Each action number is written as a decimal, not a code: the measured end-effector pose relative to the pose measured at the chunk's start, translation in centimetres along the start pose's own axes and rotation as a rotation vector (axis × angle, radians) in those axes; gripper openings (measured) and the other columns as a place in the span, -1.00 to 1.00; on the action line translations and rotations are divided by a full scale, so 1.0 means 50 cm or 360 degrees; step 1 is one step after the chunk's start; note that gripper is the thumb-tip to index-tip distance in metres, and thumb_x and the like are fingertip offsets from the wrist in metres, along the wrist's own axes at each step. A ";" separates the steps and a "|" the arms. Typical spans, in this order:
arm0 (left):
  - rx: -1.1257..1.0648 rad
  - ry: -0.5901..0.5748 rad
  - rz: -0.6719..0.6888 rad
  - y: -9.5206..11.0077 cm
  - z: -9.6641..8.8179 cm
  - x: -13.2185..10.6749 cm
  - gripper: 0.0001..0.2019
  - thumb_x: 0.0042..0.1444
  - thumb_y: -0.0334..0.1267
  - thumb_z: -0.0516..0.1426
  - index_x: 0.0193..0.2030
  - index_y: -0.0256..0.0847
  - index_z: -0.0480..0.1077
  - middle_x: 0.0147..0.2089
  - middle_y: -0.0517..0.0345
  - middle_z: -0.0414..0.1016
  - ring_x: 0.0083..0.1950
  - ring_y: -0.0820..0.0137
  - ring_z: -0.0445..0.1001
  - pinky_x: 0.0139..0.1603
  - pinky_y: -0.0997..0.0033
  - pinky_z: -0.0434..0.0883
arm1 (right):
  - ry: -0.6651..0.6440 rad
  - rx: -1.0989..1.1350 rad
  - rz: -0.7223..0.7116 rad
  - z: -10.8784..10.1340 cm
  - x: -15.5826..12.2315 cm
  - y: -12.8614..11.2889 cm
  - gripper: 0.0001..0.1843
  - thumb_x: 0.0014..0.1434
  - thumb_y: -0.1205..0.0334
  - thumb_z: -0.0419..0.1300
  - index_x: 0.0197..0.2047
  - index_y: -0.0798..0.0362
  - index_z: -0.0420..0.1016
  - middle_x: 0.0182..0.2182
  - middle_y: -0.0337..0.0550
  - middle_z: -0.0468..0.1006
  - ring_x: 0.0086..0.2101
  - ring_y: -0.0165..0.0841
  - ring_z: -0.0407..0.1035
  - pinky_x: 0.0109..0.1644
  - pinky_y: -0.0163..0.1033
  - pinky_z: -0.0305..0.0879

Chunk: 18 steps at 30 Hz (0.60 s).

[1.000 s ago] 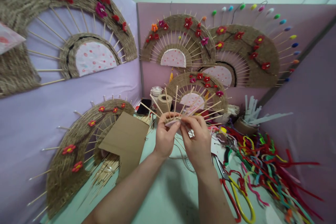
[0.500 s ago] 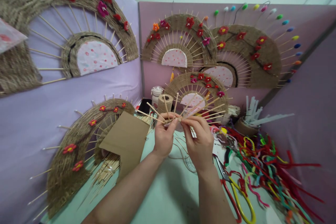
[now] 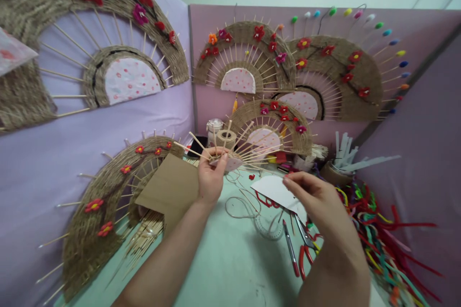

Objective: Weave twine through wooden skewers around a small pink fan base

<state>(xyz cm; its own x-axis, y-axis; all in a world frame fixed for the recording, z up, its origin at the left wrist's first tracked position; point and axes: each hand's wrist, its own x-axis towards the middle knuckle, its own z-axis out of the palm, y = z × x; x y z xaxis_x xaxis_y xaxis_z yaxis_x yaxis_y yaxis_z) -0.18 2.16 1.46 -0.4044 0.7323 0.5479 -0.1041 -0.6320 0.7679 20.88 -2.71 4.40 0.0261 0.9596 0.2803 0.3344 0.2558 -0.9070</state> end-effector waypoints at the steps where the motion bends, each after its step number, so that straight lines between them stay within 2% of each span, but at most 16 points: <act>1: 0.0029 -0.0064 0.0047 0.006 -0.002 0.001 -0.89 0.07 -0.25 0.16 -0.29 -0.19 0.30 -0.24 0.13 0.46 -0.20 0.41 0.46 -0.17 0.37 0.39 | 0.0134 0.0124 -0.0007 -0.011 -0.006 -0.002 -0.78 0.03 0.10 0.28 -0.40 0.09 0.49 -0.50 -0.23 0.45 -0.47 -0.43 0.27 -0.41 -0.33 0.17; 4: 0.0098 -0.0300 0.0201 0.020 -0.001 -0.003 -0.94 0.09 -0.31 0.14 -0.30 -0.19 0.31 -0.24 0.13 0.44 -0.16 0.40 0.44 -0.10 0.33 0.37 | 0.0540 0.0618 -0.0129 -0.015 -0.023 -0.024 -0.83 0.03 0.14 0.30 -0.38 0.06 0.48 -0.59 -0.32 0.34 -0.54 -0.49 0.20 -0.45 -0.35 0.15; 6: 0.0114 -0.0451 0.0263 0.023 0.001 -0.008 -0.96 0.10 -0.34 0.14 -0.30 -0.19 0.32 -0.25 0.13 0.44 -0.15 0.39 0.44 -0.08 0.31 0.36 | 0.0694 0.0871 -0.0259 -0.003 -0.026 -0.043 -0.85 0.02 0.18 0.31 -0.39 0.06 0.47 -0.66 -0.39 0.23 -0.60 -0.54 0.11 -0.51 -0.38 0.08; 8: 0.0125 -0.0573 0.0278 0.021 0.002 -0.012 -0.96 0.10 -0.34 0.13 -0.30 -0.19 0.33 -0.25 0.11 0.44 -0.14 0.38 0.43 -0.09 0.32 0.36 | 0.0801 0.0968 -0.0337 0.010 -0.020 -0.054 -0.85 0.00 0.20 0.32 -0.41 0.07 0.47 -0.70 -0.43 0.16 -0.64 -0.56 0.04 -0.55 -0.40 0.02; 12: 0.0162 -0.0735 0.0276 0.010 -0.002 -0.012 -0.96 0.09 -0.33 0.14 -0.30 -0.20 0.35 -0.24 0.07 0.44 -0.15 0.35 0.43 -0.12 0.33 0.36 | 0.1058 0.0866 -0.0249 0.014 0.004 -0.036 -0.81 -0.05 0.17 0.35 -0.42 0.10 0.49 -0.73 -0.45 0.14 -0.67 -0.58 -0.03 -0.62 -0.42 -0.07; 15: 0.0179 -0.0848 0.0242 0.006 -0.006 -0.010 -0.95 0.09 -0.34 0.14 -0.28 -0.20 0.35 -0.23 0.06 0.44 -0.16 0.35 0.42 -0.14 0.34 0.35 | 0.1152 0.0758 -0.0147 0.007 0.021 -0.007 -0.76 -0.08 0.12 0.35 -0.42 0.12 0.50 -0.72 -0.44 0.17 -0.68 -0.57 -0.03 -0.64 -0.42 -0.09; 18: 0.0166 -0.0768 0.0194 0.011 -0.005 -0.009 -0.96 0.10 -0.33 0.13 -0.29 -0.20 0.34 -0.24 0.08 0.43 -0.16 0.37 0.42 -0.12 0.35 0.35 | 0.1155 0.0663 -0.0040 0.006 0.026 0.009 -0.71 -0.10 0.07 0.35 -0.40 0.13 0.51 -0.67 -0.39 0.25 -0.65 -0.56 0.03 -0.62 -0.41 -0.02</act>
<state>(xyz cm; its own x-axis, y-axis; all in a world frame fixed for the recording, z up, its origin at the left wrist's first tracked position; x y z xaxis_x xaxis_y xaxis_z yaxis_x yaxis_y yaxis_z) -0.28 1.44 1.56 0.0604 0.7039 0.7077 0.0189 -0.7097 0.7043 20.80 -1.31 4.28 0.6711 0.6755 0.3054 -0.0288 0.4354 -0.8998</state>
